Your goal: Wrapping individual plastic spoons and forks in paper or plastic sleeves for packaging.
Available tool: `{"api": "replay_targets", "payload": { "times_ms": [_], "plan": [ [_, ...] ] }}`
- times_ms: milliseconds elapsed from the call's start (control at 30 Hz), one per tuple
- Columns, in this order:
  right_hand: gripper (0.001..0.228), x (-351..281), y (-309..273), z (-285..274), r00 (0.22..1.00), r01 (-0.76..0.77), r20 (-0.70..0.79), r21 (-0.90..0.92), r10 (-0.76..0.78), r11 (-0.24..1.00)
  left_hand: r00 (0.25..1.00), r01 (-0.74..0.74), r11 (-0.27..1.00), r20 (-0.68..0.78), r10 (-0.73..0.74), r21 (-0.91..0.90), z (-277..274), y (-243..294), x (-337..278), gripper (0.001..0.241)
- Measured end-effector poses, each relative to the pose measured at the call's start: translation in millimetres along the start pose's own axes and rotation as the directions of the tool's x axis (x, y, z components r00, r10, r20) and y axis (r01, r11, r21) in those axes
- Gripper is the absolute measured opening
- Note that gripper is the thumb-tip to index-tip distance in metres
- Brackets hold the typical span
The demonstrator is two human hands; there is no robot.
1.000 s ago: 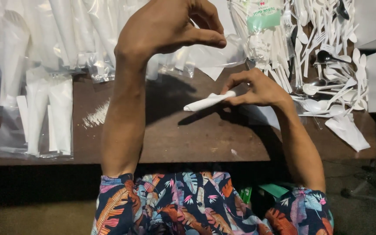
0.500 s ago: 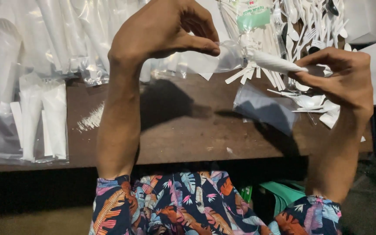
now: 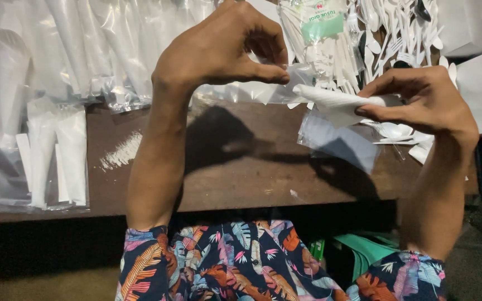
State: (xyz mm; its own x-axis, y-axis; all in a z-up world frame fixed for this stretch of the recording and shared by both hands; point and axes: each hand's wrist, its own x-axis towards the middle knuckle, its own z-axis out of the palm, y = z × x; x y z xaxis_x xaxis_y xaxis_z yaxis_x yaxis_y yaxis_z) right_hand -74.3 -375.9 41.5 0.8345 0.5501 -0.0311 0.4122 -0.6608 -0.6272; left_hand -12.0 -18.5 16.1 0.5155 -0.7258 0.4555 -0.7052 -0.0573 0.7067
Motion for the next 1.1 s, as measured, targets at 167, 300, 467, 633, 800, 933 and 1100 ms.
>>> {"api": "replay_targets", "payload": {
  "times_ms": [167, 300, 467, 633, 800, 933, 1100],
  "plan": [
    [0.032, 4, 10, 10, 0.987, -0.161, 0.064, 0.236, 0.150, 0.958, 0.997, 0.067, 0.998, 0.043, -0.066, -0.003, 2, 2, 3, 0.019],
    [0.030, 11, 0, 16, 0.986, -0.169, 0.040, 0.223, 0.165, 0.960, 0.993, 0.091, 0.995, 0.079, -0.093, 0.029, 8, 2, 6, 0.019],
    [0.029, 17, -18, 17, 0.996, -0.088, 0.040, 0.156, 0.083, 0.984, 0.935, 0.325, 0.945, 0.159, -0.317, -0.029, 17, 6, 11, 0.033],
    [0.030, 21, -25, 16, 0.999, 0.013, 0.029, 0.068, -0.015, 0.998, 0.920, 0.330, 0.943, 0.241, -0.309, -0.050, 25, 4, 17, 0.034],
    [0.031, 21, -25, 23, 0.984, 0.176, -0.002, -0.008, -0.176, 0.984, 0.954, 0.230, 0.973, 0.200, -0.225, -0.003, 25, -3, 17, 0.019],
    [0.055, 11, -13, 33, 0.922, 0.339, -0.101, -0.254, -0.373, 0.906, 0.938, 0.272, 0.961, 0.239, -0.252, -0.056, 15, 3, 13, 0.017],
    [0.041, 7, -2, 41, 0.815, 0.404, -0.098, -0.608, -0.571, 0.683, 0.946, 0.228, 0.961, 0.268, -0.180, -0.160, 10, 3, 12, 0.020]
  ]
}}
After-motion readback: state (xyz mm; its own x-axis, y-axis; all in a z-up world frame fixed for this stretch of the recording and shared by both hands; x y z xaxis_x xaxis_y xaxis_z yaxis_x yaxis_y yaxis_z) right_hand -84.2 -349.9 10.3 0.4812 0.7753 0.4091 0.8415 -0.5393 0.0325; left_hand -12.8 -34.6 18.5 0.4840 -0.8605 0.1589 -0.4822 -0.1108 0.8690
